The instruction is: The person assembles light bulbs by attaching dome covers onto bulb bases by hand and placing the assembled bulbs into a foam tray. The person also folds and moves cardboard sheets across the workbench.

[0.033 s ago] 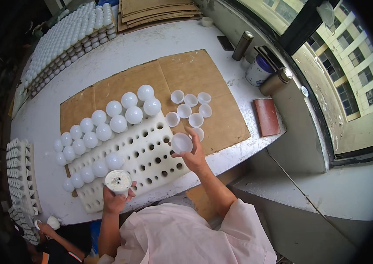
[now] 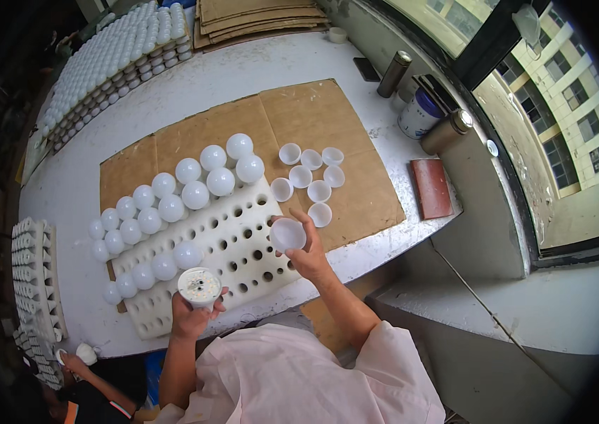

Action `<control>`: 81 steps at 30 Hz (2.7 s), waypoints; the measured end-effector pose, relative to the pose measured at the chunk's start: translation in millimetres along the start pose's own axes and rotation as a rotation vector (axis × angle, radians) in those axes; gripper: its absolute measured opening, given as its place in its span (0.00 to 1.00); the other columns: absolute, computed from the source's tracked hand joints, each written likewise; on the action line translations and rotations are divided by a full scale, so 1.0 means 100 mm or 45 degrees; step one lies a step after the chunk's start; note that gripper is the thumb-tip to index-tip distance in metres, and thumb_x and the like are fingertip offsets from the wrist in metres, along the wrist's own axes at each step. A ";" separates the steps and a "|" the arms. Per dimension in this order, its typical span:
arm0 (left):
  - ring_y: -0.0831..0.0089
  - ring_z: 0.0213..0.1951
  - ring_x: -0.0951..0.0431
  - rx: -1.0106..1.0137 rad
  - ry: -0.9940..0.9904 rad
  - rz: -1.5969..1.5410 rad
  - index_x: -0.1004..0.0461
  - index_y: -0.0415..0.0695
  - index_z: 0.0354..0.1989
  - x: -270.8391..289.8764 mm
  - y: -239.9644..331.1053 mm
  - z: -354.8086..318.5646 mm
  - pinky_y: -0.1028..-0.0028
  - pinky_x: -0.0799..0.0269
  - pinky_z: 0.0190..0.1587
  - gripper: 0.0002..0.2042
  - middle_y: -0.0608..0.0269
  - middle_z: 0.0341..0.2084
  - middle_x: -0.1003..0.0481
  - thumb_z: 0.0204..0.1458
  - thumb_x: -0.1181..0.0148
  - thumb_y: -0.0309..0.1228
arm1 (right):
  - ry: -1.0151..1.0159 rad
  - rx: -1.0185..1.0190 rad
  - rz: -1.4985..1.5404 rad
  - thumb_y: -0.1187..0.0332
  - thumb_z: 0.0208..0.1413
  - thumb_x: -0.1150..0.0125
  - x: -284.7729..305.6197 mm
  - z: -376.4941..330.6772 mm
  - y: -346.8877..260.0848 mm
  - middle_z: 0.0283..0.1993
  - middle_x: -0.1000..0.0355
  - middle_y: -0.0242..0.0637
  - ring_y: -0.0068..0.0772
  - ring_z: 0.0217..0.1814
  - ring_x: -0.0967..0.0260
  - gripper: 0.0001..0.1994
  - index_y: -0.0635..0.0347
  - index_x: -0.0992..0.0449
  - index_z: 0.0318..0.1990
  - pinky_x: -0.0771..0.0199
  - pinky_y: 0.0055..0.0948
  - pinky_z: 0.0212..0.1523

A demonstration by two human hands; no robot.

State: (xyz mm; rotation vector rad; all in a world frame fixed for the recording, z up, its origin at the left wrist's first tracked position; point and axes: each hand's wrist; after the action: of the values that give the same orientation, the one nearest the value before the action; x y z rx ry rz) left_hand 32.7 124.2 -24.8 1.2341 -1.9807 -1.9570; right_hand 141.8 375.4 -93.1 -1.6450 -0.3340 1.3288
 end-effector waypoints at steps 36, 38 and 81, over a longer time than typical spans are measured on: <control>0.77 0.35 0.26 0.246 -0.137 0.677 0.26 0.33 0.41 0.81 0.43 -0.66 0.76 0.30 0.40 0.24 0.60 0.33 0.24 0.36 0.30 0.35 | -1.039 -0.277 -1.359 0.64 0.31 0.26 -1.90 -0.21 0.09 0.51 0.36 0.45 0.46 0.53 0.36 0.42 0.62 0.42 0.58 0.35 0.37 0.54; 0.77 0.35 0.25 0.259 -0.164 0.776 0.26 0.34 0.42 0.82 0.41 -0.66 0.76 0.30 0.40 0.24 0.59 0.34 0.23 0.36 0.30 0.34 | -1.090 -0.320 -1.428 0.65 0.32 0.27 -1.93 -0.22 0.12 0.50 0.36 0.45 0.47 0.52 0.36 0.41 0.62 0.41 0.58 0.35 0.38 0.53; 0.74 0.23 0.23 0.117 1.014 0.312 0.31 0.34 0.42 1.29 -0.51 -1.24 0.83 0.35 0.16 0.11 0.47 0.33 0.24 0.54 0.46 0.28 | 0.301 0.551 -1.599 0.82 0.38 0.42 0.29 0.54 0.14 0.45 0.34 0.45 0.49 0.48 0.36 0.21 0.60 0.31 0.44 0.35 0.38 0.50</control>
State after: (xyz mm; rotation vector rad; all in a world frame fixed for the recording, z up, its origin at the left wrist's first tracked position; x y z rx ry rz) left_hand 42.3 -42.7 -107.3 1.4035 -1.6851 -1.0214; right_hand 101.0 415.6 -118.6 -0.8672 -0.7128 0.2110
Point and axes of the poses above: each hand's wrist, its own z-axis towards the middle knuckle, its own x-axis out of the back of the hand, y = z × x
